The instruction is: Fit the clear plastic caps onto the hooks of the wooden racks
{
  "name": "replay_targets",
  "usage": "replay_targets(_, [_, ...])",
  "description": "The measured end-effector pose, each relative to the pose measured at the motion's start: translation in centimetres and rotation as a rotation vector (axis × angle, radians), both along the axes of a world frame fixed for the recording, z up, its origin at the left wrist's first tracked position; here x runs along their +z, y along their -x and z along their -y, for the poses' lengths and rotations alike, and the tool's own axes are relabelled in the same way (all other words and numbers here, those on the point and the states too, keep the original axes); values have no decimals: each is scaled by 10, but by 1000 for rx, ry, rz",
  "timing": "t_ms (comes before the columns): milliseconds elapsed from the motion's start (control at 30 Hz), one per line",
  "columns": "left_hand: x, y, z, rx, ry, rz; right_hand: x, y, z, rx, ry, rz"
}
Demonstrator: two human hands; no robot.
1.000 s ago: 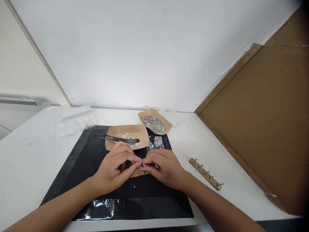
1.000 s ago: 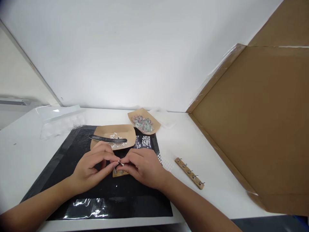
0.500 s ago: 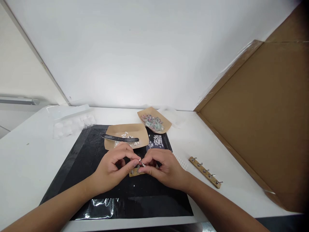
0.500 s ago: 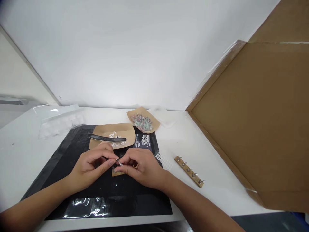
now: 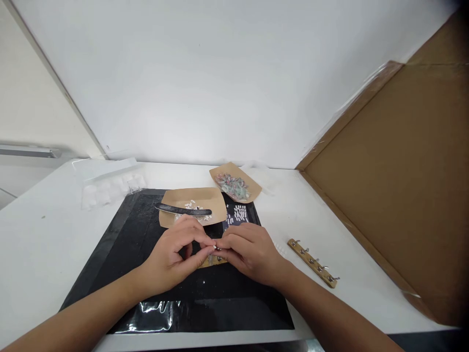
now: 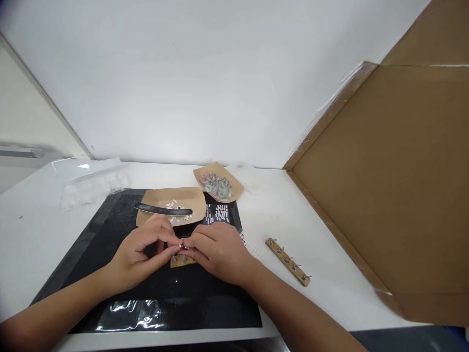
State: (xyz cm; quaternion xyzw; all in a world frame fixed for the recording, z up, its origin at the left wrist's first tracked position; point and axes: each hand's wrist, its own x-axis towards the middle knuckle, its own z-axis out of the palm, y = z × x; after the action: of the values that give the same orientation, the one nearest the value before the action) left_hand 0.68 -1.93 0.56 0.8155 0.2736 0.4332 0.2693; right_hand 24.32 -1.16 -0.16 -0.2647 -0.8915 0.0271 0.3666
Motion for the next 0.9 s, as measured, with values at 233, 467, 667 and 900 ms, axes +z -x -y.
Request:
replay_targets(233, [0, 1, 2, 5, -38, -28, 13, -1, 2, -8, -142, 91])
replay_targets(467, [-1, 3, 3, 14, -63, -61, 14, -3, 2, 24, -99, 151])
replay_targets(667, [3, 2, 2, -16, -149, -66, 11, -3, 3, 32, -41, 138])
replay_targets(900, [2, 2, 1, 24, -226, -55, 3, -3, 1, 73, 41, 69])
